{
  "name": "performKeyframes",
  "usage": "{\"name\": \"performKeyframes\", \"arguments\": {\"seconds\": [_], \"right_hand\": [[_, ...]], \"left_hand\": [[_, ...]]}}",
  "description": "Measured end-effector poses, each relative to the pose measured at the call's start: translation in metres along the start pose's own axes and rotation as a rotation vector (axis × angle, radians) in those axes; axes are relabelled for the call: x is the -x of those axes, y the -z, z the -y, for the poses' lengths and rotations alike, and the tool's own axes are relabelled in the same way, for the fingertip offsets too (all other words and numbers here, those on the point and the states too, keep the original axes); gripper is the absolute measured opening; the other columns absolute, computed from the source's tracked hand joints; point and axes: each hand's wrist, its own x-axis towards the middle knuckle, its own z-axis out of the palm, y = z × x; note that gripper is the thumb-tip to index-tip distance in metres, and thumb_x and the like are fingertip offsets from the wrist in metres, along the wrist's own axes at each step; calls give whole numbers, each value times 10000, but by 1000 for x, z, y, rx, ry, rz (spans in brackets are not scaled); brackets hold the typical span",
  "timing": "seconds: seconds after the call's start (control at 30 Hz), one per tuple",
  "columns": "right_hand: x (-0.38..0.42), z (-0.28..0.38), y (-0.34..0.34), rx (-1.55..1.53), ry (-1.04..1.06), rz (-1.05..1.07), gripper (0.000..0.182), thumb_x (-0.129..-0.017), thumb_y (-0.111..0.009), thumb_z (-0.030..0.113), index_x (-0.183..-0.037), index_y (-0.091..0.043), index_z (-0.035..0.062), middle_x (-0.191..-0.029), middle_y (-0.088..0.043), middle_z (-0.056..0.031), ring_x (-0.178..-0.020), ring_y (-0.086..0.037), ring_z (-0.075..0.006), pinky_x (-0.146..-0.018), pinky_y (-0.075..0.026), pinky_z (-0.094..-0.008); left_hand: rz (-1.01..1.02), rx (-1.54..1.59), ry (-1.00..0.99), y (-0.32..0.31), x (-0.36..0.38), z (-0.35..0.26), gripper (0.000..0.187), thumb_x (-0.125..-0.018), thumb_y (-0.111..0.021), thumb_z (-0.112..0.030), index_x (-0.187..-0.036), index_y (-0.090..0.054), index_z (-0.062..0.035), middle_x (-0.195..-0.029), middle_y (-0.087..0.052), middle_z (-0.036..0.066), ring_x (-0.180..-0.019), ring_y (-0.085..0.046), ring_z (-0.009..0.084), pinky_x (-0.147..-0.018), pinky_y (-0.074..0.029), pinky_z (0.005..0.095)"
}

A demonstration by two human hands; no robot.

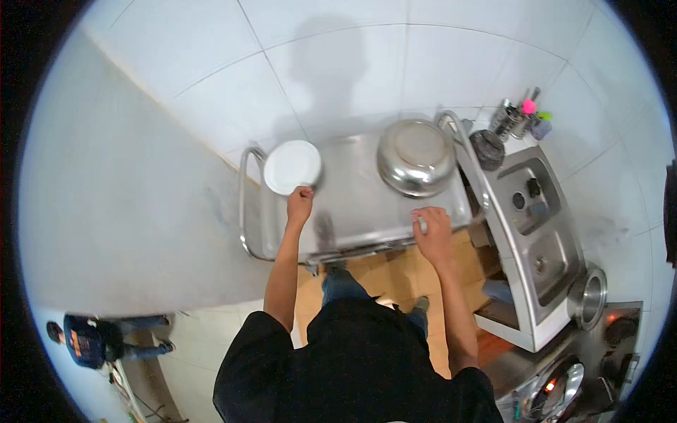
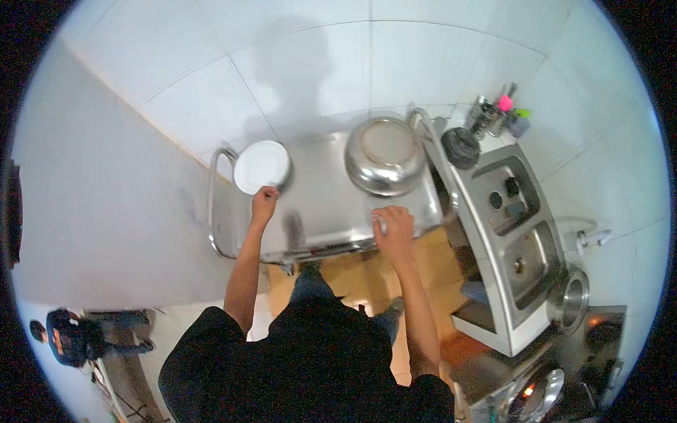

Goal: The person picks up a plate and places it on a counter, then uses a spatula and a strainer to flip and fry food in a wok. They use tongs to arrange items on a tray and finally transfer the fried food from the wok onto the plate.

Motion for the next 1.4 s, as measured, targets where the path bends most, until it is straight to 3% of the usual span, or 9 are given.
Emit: {"name": "performKeyframes", "arguments": {"seconds": [0.07, 0.17, 0.3, 0.4, 0.7, 0.77, 0.87, 0.97, 1.4], "right_hand": [[-4, 16, -30, -103, -88, 171, 167, -869, -657, 134, -1026, -670, 76, -976, -655, -123, -1011, -614, -284, -909, -466, -437], [-87, 80, -185, -408, -343, 291, 215, -880, -639, 146, -1083, -649, 79, -1027, -641, -128, -1009, -611, -299, -869, -491, -439], [-119, 100, -307, -341, -507, 306, 261, -864, -668, 171, -1097, -635, 60, -1031, -624, -147, -907, -623, -298, -801, -500, -399], [-122, 99, -369, -106, -425, 283, 365, -846, -691, 213, -1156, -595, 46, -1099, -599, -168, -850, -635, -313, -807, -501, -408], [-124, 102, -372, -164, -678, 161, 545, -853, -679, 150, -1301, -426, -31, -727, -600, -120, -618, -600, -254, -665, -539, -380], [-134, 106, -356, -723, -963, 225, 560, -879, -649, 133, -1341, -391, -49, -734, -583, -81, -521, -540, -157, -506, -525, -310], [-143, 116, -331, -901, -1107, 276, 529, -892, -611, 106, -1352, -400, -49, -734, -561, -50, -495, -489, -102, -440, -494, -264], [-143, 120, -318, -935, -1177, 353, 504, -872, -606, 116, -1326, -449, -33, -761, -556, -56, -488, -460, -87, -453, -528, -309], [-170, 142, -275, -970, -1207, 411, 262, -801, -569, 106, -1039, -531, 2, -665, -390, 15, -462, -340, -80, -487, -485, -290]], "left_hand": [[-596, -279, -166, 11, 18, -19, 663, -834, -696, -188, -1410, -399, -51, -1336, -487, 204, -1217, -477, 393, -1042, -399, 454], [-879, -448, -61, 99, -48, 16, 580, -848, -654, -167, -1350, -443, 34, -1266, -501, 267, -1146, -521, 413, -1009, -426, 464], [-524, -318, 31, 121, -78, 57, 604, -855, -646, -176, -1365, -419, 54, -1334, -437, 289, -1197, -481, 448, -1005, -425, 508], [-552, -280, 91, 121, -77, 49, 575, -865, -647, -156, -1353, -428, 56, -1302, -482, 270, -1169, -513, 446, -1002, -435, 487], [-554, 109, 88, 122, -85, 31, 522, -895, -634, -160, -1327, -434, 56, -1233, -573, 286, -1124, -578, 405, -970, -467, 445], [-603, 101, 60, 115, -91, 38, 506, -906, -604, -154, -1330, -429, 59, -1217, -591, 282, -1101, -598, 391, -953, -475, 436], [-350, 901, 166, 127, -68, 25, 470, -815, -625, -98, -1256, -505, 12, -1025, -649, 120, -767, -646, 210, -614, -537, 330], [-261, 949, 308, 122, -62, 41, 460, -808, -623, -103, -1243, -515, 0, -966, -630, 108, -684, -613, 178, -478, -487, 294], [-173, 1522, 373, 103, -24, 33, 479, -838, -570, -34, -1273, -403, 81, -1230, -512, 224, -1086, -607, 343, -842, -614, 441]]}}
